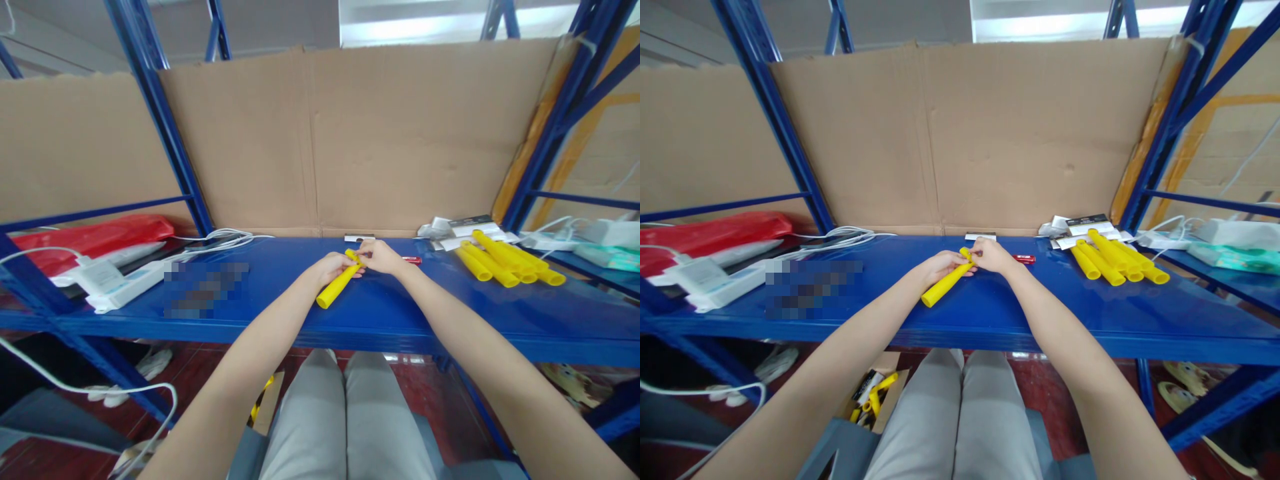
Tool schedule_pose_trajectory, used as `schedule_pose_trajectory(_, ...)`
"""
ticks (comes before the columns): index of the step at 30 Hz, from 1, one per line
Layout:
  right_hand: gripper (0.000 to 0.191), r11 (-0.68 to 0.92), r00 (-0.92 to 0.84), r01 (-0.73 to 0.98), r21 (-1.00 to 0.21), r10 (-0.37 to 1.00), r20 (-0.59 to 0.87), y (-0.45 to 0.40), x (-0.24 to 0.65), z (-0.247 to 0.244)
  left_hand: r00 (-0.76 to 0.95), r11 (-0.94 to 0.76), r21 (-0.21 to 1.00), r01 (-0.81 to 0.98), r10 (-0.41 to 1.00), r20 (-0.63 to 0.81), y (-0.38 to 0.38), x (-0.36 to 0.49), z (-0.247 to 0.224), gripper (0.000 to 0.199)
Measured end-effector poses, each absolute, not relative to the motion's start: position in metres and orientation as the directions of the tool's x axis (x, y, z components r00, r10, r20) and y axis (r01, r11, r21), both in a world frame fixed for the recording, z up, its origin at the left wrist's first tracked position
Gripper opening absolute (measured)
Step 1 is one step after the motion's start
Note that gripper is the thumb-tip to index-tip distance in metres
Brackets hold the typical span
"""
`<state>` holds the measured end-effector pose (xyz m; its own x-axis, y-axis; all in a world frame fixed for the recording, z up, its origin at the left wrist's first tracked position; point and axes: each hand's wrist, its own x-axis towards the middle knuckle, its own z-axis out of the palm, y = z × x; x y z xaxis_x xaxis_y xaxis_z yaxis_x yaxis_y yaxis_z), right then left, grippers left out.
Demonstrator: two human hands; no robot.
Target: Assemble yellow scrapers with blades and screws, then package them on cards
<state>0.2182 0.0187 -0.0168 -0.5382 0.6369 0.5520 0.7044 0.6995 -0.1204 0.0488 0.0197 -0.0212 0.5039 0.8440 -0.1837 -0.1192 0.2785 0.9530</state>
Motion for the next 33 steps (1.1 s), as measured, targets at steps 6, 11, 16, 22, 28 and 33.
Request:
schedule_pose_trajectory(6,0.029,0.639,-0.547,0.767,-0.05,0.693,0.469,0.009,0.212,-0.01,0.503,0.288,0.951,-0.11,0.842,-0.197,0.019,0.049,-0.019,0.022)
schedule_pose_trajectory(11,0.031,0.642,-0.556,0.765,-0.043,0.694,0.458,0.006,0.211,-0.01,0.495,0.299,0.95,-0.095,0.842,-0.215,0.018,0.048,-0.017,0.028)
schedule_pose_trajectory(16,0.033,0.673,-0.557,0.734,-0.093,0.674,0.485,0.012,0.211,-0.016,0.491,0.306,0.946,-0.102,0.843,-0.22,0.018,0.049,-0.017,0.032)
schedule_pose_trajectory(22,0.032,0.677,-0.551,0.725,-0.13,0.682,0.481,0.016,0.21,-0.018,0.503,0.316,0.944,-0.097,0.834,-0.227,0.016,0.05,-0.016,0.026)
schedule_pose_trajectory(28,0.033,0.653,-0.568,0.756,-0.053,0.693,0.444,0.012,0.211,-0.015,0.529,0.328,0.939,-0.105,0.818,-0.226,0.018,0.049,-0.016,0.02)
schedule_pose_trajectory(33,0.036,0.631,-0.558,0.776,-0.021,0.701,0.445,0.013,0.211,-0.014,0.508,0.331,0.937,-0.11,0.829,-0.233,0.019,0.049,-0.015,0.026)
